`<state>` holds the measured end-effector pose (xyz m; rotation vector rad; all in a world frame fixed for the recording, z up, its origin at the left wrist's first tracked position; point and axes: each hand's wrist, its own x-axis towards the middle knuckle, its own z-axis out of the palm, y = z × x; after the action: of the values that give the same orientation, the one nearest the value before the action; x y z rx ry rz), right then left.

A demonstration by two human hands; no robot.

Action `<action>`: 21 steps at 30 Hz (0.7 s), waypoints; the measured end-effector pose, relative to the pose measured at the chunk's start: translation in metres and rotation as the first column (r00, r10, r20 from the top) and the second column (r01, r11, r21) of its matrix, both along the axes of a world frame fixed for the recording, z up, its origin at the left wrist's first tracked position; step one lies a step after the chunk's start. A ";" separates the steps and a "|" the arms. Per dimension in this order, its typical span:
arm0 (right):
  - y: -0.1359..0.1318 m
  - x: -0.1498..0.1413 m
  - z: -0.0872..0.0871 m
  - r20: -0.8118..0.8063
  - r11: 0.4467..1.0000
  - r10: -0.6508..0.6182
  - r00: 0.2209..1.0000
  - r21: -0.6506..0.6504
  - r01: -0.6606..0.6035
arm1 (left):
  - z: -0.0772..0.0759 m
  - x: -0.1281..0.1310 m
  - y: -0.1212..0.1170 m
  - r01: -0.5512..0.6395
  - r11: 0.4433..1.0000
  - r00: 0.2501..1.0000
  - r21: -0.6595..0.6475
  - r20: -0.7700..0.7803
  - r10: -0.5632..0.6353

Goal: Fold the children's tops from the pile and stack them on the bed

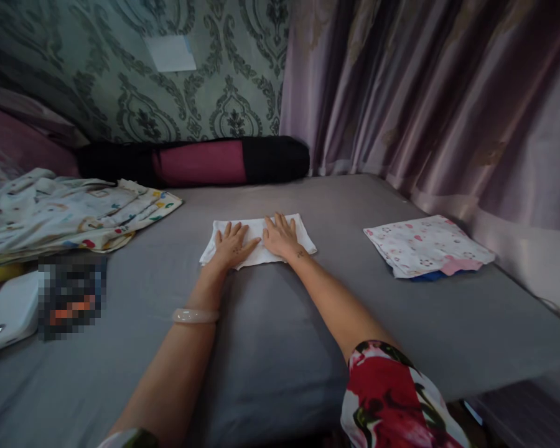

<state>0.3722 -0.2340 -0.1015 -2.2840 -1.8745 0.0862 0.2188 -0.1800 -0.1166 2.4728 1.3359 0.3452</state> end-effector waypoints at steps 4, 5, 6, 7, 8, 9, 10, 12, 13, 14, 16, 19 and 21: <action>-0.004 0.007 -0.007 0.005 0.999 -0.005 1.000 -0.032 0.005 | -0.003 -0.002 0.002 0.058 0.998 0.997 -0.029 -0.043 -0.059; -0.004 0.007 -0.008 0.004 1.000 -0.006 1.000 -0.029 0.007 | -0.003 -0.002 0.002 0.064 0.998 0.996 -0.030 -0.053 -0.065; -0.004 0.007 -0.010 0.003 1.000 -0.007 1.000 -0.022 0.007 | -0.004 -0.003 0.003 0.067 0.997 0.996 -0.028 -0.061 -0.069; -0.004 0.007 -0.011 0.003 1.000 -0.005 1.000 -0.016 0.005 | -0.005 -0.003 0.004 0.070 0.997 0.995 -0.024 -0.067 -0.071; -0.004 0.006 -0.012 0.003 1.000 -0.005 1.000 -0.010 0.005 | -0.006 -0.003 0.004 0.071 0.997 0.995 -0.019 -0.070 -0.072; -0.003 0.006 -0.012 0.004 1.000 -0.004 1.000 -0.006 0.004 | -0.006 -0.004 0.005 0.071 0.997 0.995 -0.016 -0.074 -0.072; -0.003 0.005 -0.012 0.006 1.000 -0.004 1.000 -0.003 0.004 | -0.006 -0.004 0.005 0.073 0.997 0.994 -0.013 -0.076 -0.073; -0.003 0.005 -0.010 0.008 1.000 -0.005 1.000 0.001 0.005 | -0.007 -0.004 0.005 0.075 0.997 0.994 -0.006 -0.077 -0.075; -0.003 0.005 -0.010 0.006 1.000 -0.002 1.000 0.000 0.002 | -0.007 -0.004 0.005 0.075 0.997 0.994 -0.002 -0.074 -0.075; -0.004 0.006 -0.008 -0.001 1.000 0.003 1.000 -0.007 -0.003 | -0.007 -0.004 0.005 0.078 0.997 0.995 0.000 -0.069 -0.078; -0.005 0.009 -0.006 -0.026 0.999 0.017 1.000 -0.043 -0.018 | -0.007 -0.005 0.006 0.085 0.996 0.995 0.005 -0.049 -0.084; -0.008 0.019 -0.004 -0.029 0.998 0.001 1.000 -0.056 -0.002 | -0.005 -0.007 0.006 0.059 0.998 0.998 0.037 0.000 -0.059; -0.010 0.027 -0.005 0.007 0.999 -0.040 0.999 -0.016 0.040 | -0.004 -0.007 0.006 0.010 0.997 0.999 0.072 0.034 -0.013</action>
<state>0.3996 -0.2439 -0.1062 -2.3343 -1.8368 0.0884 0.2115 -0.1737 -0.1206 2.5203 1.3169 0.4389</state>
